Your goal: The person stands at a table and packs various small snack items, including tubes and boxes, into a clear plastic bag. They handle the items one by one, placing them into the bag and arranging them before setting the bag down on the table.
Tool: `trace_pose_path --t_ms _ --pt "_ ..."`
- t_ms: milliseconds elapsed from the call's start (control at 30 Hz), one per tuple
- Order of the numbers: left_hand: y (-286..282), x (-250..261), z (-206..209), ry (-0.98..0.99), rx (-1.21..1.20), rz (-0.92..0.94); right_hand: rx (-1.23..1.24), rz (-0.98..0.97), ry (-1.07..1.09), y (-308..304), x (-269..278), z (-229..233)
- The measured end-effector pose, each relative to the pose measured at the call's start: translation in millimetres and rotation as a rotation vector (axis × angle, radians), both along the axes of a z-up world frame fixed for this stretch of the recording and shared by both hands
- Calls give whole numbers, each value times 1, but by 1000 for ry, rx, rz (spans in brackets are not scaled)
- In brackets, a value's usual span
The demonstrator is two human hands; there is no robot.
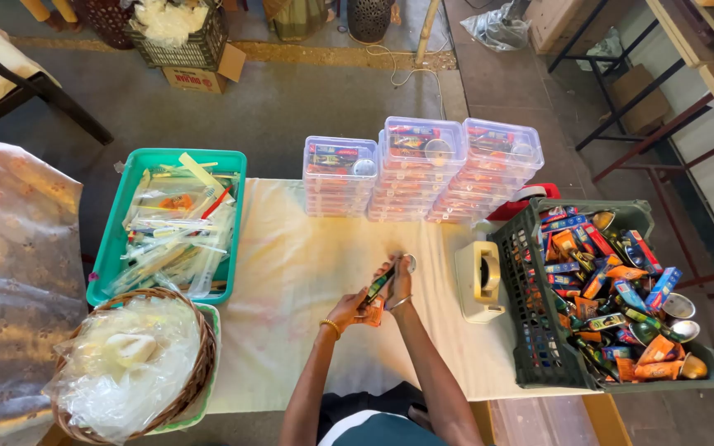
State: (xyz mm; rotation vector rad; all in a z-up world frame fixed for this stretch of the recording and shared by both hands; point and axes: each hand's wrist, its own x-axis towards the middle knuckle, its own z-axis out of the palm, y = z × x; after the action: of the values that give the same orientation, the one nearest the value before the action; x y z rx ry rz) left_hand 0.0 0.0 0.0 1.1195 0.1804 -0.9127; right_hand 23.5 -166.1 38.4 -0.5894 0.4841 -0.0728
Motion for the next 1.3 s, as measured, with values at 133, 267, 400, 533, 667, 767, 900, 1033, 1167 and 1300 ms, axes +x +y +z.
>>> trace_pose_path --t_ms 133,267,400,533,667,767,900,1033,1167,1300 --pt "0 3 16 -132 129 60 -166 -113 -32 -3 4 2" --pt "2 -4 73 -719 473 306 -339 -147 -61 -11 8 -8" --pt "10 -7 124 -1356 556 467 -341 -89 114 -29 13 -58" --pt "0 -10 104 -1020 559 333 117 -153 149 -8 9 -41" --pt "-13 -10 84 -1024 508 327 -86 -15 180 24 2 -10" --pt "-4 -7 88 -972 507 306 -228 1 211 18 7 -43" --pt "10 2 57 -552 206 255 -223 -40 253 -13 12 -44" --pt "4 10 27 -90 29 198 -66 -4 -94 -4 1 24" --pt "-19 7 -3 110 -215 353 20 127 -106 27 -12 101" --pt "-26 7 -9 159 -302 455 -312 349 -164 26 -8 51"
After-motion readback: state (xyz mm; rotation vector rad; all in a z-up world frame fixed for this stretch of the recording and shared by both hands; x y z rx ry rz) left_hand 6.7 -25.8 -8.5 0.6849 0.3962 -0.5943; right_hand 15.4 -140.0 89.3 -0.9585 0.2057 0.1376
